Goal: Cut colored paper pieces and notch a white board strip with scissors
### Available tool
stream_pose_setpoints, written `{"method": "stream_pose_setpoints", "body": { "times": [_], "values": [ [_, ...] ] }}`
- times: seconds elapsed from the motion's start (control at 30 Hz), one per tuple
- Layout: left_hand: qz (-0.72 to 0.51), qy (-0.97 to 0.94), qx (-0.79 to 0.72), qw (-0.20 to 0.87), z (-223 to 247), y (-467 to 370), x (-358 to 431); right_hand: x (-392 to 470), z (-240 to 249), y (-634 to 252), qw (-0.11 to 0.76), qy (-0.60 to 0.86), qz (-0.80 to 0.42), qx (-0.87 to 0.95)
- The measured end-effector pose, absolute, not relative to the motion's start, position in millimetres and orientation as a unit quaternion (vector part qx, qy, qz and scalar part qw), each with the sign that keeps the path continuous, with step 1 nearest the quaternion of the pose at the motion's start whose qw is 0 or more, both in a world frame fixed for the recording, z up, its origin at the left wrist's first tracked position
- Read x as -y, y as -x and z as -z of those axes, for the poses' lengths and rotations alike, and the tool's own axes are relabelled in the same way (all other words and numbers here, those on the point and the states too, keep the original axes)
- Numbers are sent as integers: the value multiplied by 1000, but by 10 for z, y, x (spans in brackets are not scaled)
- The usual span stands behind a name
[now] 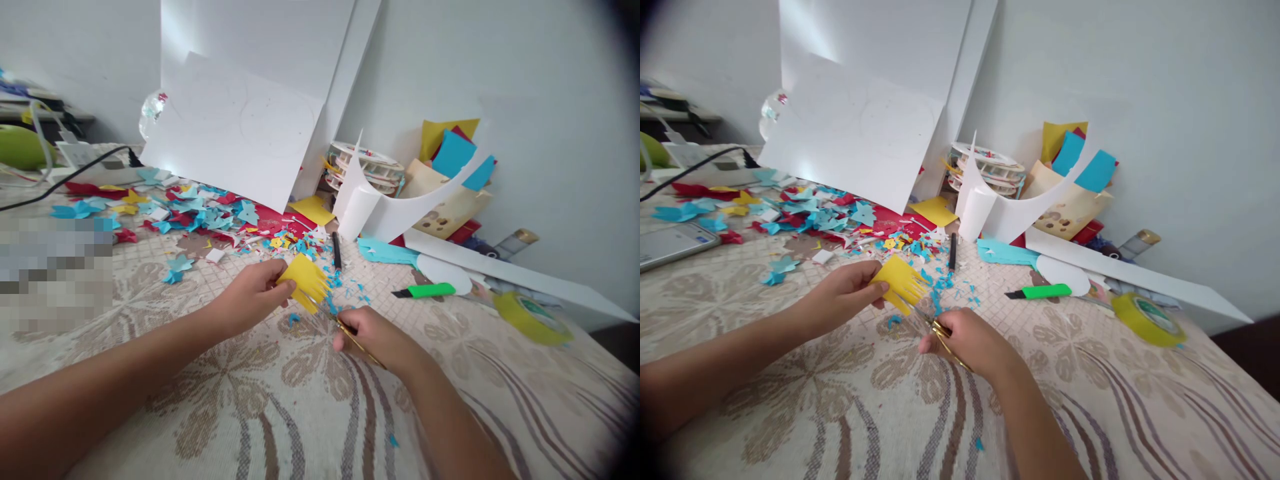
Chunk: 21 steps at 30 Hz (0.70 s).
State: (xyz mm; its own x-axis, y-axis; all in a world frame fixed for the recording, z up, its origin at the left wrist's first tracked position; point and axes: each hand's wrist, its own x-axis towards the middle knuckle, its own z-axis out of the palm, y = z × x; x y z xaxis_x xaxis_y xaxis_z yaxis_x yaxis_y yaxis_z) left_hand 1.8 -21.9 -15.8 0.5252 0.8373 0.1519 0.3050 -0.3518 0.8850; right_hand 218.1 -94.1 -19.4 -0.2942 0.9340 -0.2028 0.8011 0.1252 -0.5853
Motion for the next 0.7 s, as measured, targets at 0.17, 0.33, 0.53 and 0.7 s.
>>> {"method": "stream_pose_setpoints", "body": {
  "times": [0.17,0.33,0.53,0.7],
  "values": [
    [-312,-766,-369,424,163,-26,226,925,188,-2168,109,585,-301,745],
    [-314,-764,-366,428,159,-26,230,915,208,-2171,109,588,-285,749],
    [-314,-761,-361,438,203,-21,200,904,221,-2183,104,581,-254,766],
    [-309,-759,-366,440,232,-18,182,903,189,-2178,98,577,-260,768]
  ]
}}
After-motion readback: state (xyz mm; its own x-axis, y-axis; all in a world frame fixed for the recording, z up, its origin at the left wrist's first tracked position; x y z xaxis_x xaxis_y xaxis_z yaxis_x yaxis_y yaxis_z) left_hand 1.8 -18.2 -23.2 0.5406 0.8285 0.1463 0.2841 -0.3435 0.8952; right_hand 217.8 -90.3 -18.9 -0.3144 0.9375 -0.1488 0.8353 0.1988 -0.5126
